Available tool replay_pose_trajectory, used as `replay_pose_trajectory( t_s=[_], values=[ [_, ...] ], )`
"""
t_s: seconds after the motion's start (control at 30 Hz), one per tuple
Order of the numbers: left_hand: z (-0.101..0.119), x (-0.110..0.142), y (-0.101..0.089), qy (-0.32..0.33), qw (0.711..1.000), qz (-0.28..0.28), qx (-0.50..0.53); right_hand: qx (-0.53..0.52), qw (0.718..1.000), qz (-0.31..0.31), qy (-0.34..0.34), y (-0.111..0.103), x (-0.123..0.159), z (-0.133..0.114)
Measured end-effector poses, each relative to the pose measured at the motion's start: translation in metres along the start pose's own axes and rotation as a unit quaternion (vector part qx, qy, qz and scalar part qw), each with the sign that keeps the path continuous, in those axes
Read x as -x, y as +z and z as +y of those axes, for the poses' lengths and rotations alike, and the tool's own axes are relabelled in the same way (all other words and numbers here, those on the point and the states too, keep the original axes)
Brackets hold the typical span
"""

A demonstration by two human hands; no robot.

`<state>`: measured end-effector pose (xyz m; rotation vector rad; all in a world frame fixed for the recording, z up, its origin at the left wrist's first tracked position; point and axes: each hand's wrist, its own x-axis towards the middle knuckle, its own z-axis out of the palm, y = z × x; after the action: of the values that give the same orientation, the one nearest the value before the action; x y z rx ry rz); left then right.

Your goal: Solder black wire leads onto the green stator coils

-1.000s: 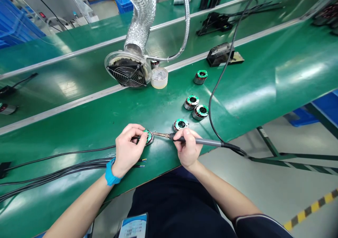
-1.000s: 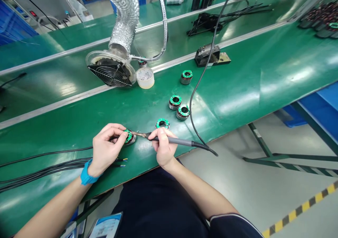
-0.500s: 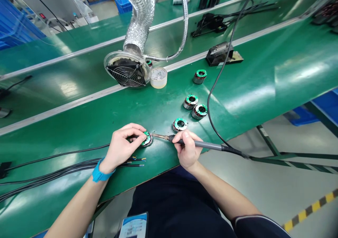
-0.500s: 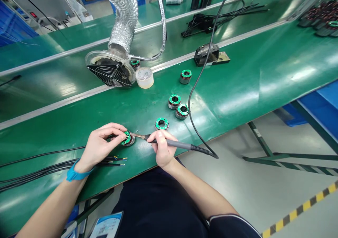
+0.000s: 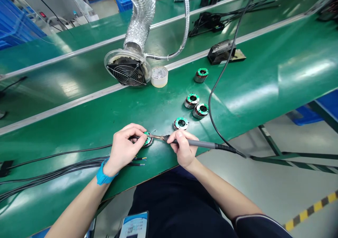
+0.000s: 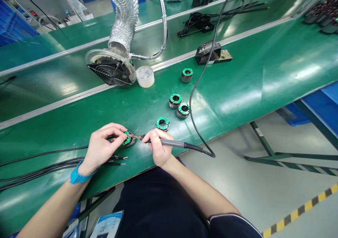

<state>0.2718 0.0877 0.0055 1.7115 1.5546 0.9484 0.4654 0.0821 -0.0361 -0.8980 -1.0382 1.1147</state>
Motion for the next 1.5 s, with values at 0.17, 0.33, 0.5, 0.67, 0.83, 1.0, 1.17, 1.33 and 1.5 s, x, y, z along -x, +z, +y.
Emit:
replay_pose_trajectory(
  t_s=[0.17,0.33,0.5,0.67,0.83,1.0,1.17,1.33,1.5],
  values=[
    [0.003,0.001,0.005,0.002,1.000,0.017,0.003,-0.033,0.999,0.006,0.014,0.002,-0.002,-0.001],
    [0.000,0.000,0.005,0.005,1.000,0.015,0.002,-0.032,0.999,0.042,0.001,0.002,-0.002,-0.002],
    [0.000,0.001,0.005,0.001,1.000,0.013,0.004,-0.019,0.996,0.082,-0.014,0.001,-0.002,-0.003],
    [0.001,0.001,0.004,-0.008,1.000,0.005,0.003,0.012,0.996,0.070,-0.053,-0.002,0.003,0.002],
    [-0.003,0.001,0.005,-0.001,1.000,0.000,0.002,0.158,0.972,0.044,-0.167,-0.012,0.003,-0.008],
    [0.000,0.001,-0.001,0.036,0.997,-0.024,-0.069,0.348,0.882,0.028,-0.316,-0.035,-0.015,-0.016],
    [0.004,0.001,-0.010,0.090,0.951,-0.138,-0.262,0.491,0.811,0.009,-0.317,-0.053,-0.030,0.000],
    [-0.011,-0.027,-0.031,0.048,0.929,-0.163,-0.329,0.490,0.824,-0.031,-0.282,-0.056,-0.032,0.011],
    [-0.041,-0.116,-0.107,-0.149,0.892,-0.016,-0.427,0.461,0.840,-0.037,-0.282,-0.056,-0.034,0.012]
  ],
)
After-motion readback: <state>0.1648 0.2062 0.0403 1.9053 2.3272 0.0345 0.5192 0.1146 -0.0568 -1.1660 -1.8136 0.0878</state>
